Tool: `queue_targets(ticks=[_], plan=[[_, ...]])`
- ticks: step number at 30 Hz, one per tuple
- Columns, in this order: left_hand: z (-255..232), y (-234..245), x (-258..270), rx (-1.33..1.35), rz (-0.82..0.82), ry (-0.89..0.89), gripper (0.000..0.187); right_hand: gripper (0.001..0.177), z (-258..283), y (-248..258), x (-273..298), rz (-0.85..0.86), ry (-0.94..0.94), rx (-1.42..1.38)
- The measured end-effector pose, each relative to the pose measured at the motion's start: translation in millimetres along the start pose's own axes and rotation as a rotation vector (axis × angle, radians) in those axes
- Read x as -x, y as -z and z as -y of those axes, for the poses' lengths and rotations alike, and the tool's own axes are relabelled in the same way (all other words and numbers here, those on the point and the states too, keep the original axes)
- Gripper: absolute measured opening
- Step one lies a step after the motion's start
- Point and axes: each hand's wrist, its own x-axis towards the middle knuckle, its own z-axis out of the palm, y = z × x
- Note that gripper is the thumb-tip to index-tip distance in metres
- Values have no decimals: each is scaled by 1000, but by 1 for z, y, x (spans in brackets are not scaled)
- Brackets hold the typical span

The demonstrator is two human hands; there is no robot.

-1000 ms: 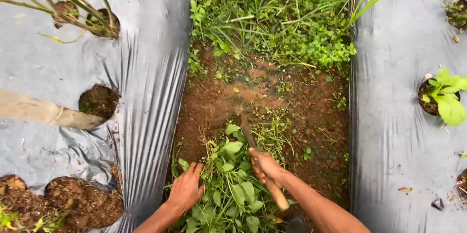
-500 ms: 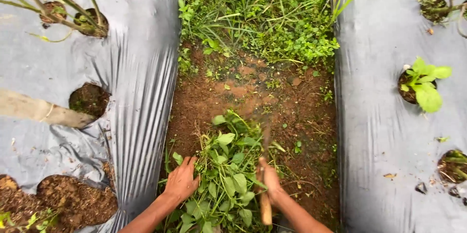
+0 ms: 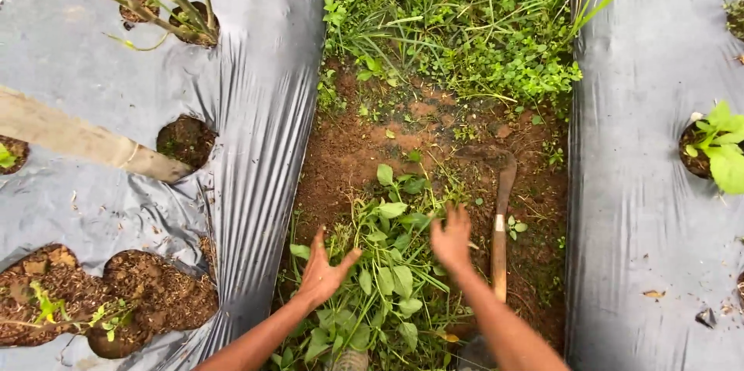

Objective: The person uses a hand hoe to remove weeds from the soil between two rows of plants covered with black plastic mulch. They gather the uprooted weeds by hand and discard them, then briefly handle a small plant stem before resuming hoeing.

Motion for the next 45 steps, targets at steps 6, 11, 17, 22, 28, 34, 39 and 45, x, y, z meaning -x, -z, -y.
queue_targets(ticks=[6, 11, 17, 22, 28, 34, 39, 45], plan=[[8, -8, -13, 151, 195, 183, 140, 74, 85, -23, 55, 344, -284, -279], [-8, -1, -3, 203, 274, 133, 120, 84, 116, 6, 93, 539, -326, -602], [-80, 27, 34, 282, 163, -338, 99, 68, 133, 80, 107, 187, 13, -600], [-167, 53, 94, 199, 125, -462, 98, 60, 154, 155, 131, -63, 120, -557], [-212, 78, 199, 104, 84, -613, 82, 57, 144, 205, 171, -214, 291, -613], [-208, 66, 234, 68, 12, -713, 83, 49, 126, 215, 236, -224, 459, -678], [-223, 64, 231, 189, -20, -671, 80, 49, 120, 216, 222, 0, 461, -388], [-226, 60, 220, 142, -51, -661, 78, 45, 146, 227, 211, -26, 462, 93]])
